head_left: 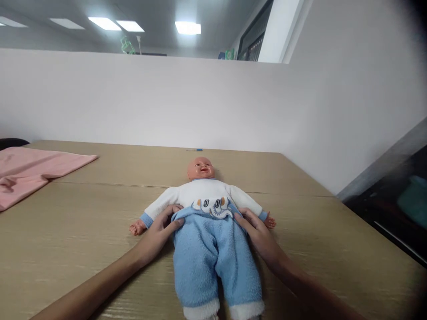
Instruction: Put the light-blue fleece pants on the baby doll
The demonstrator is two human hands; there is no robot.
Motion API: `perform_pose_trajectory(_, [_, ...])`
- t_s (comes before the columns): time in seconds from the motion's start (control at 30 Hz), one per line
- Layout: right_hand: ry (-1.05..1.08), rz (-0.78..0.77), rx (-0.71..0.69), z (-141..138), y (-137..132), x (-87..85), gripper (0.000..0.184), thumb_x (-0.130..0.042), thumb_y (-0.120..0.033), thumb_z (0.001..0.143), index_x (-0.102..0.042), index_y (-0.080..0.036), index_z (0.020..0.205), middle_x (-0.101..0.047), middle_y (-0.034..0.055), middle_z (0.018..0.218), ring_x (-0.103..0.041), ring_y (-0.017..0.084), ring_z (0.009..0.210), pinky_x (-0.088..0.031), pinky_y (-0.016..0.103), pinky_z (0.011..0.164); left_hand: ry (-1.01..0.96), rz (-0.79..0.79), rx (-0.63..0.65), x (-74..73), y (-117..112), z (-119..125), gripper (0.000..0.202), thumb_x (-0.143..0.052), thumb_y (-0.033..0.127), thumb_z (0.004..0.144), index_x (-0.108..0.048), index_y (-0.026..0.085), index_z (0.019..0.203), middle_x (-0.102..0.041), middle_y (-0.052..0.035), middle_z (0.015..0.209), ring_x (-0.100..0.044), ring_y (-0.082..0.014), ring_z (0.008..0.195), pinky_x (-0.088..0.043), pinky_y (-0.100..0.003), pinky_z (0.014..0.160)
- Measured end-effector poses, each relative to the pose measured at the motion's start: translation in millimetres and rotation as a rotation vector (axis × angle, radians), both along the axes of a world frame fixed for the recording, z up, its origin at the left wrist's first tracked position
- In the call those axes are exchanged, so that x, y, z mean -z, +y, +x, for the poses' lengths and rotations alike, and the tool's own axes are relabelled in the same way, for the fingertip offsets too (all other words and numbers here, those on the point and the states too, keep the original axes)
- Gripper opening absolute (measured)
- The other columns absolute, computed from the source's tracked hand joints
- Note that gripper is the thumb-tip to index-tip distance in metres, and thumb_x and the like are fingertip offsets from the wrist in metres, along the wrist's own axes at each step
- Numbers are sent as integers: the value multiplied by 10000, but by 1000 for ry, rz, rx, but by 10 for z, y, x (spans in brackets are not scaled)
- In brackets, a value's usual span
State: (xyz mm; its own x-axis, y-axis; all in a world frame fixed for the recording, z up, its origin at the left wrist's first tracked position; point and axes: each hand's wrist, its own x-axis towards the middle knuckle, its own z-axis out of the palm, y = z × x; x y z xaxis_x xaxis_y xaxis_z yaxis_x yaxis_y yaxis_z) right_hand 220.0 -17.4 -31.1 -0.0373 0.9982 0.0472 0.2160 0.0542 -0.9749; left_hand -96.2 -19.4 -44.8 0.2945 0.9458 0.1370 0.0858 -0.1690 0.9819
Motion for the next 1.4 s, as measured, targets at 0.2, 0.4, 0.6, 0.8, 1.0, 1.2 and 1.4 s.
perform_pose_trajectory(0.2, [462, -254, 81, -32, 130, 284, 686, -950, -763, 650, -793, -311, 1142, -800, 45, 1260, -654, 332, 1354, -471, 470, 1257, -189, -165, -45, 26, 103, 41, 489, -752, 640, 957, -625, 222, 1176, -606, -19, 1089, -528, -216, 1031, -416, -324, 947])
perform_pose_trajectory(0.4, [142, -53, -125, 32, 42, 55, 562, -820, -769, 832, -764, -248, 1033, -777, 70, 1101, -687, 313, 1129, -562, 440, 1072, -101, -115, 10, -99, 139, -55, 412, -691, 622, 1012, -651, 218, 1079, -570, -17, 1024, -511, -205, 977, -401, -310, 891])
perform_pose_trajectory(0.6, [-73, 192, -201, -48, 22, -289, 407, -760, -577, 951, -700, -250, 1187, -731, 58, 1183, -652, 284, 1144, -520, 388, 1080, 68, 146, 57, -378, 144, 1, 363, -668, 581, 1044, -593, 229, 1087, -535, -12, 1025, -507, -191, 982, -419, -292, 905])
perform_pose_trajectory(0.8, [-109, 161, -99, -176, 328, -212, 305, -679, -556, 942, -638, -256, 906, -658, 4, 876, -614, 257, 895, -514, 380, 888, 57, 2, -7, -259, 256, 68, 442, -646, 652, 1026, -601, 218, 1095, -548, 1, 947, -494, -183, 862, -407, -286, 767])
perform_pose_trajectory(1.0, [101, -41, 63, -95, 120, 61, 435, -809, -687, 817, -770, -261, 898, -760, 46, 1002, -655, 341, 1088, -511, 455, 1086, 227, 29, -67, -56, 18, -41, 366, -491, 597, 1062, -587, 244, 1073, -624, -46, 1111, -544, -286, 1116, -413, -399, 1047])
perform_pose_trajectory(1.2, [616, -276, 64, -223, 41, 66, 598, -940, -633, 760, -805, -267, 1213, -788, 62, 1390, -624, 335, 1446, -449, 420, 1294, -42, -132, -165, 93, 28, -12, 315, -587, 481, 1004, -641, 262, 1224, -688, -46, 1252, -565, -300, 1275, -404, -415, 1170])
perform_pose_trajectory(1.4, [556, -192, 3, -215, 177, 80, 540, -925, -678, 767, -806, -277, 1108, -829, 67, 1261, -665, 326, 1403, -470, 466, 1294, -246, -173, -100, 125, 204, 36, 510, -657, 619, 1010, -597, 240, 1347, -732, -87, 1307, -661, -284, 1208, -498, -392, 1049])
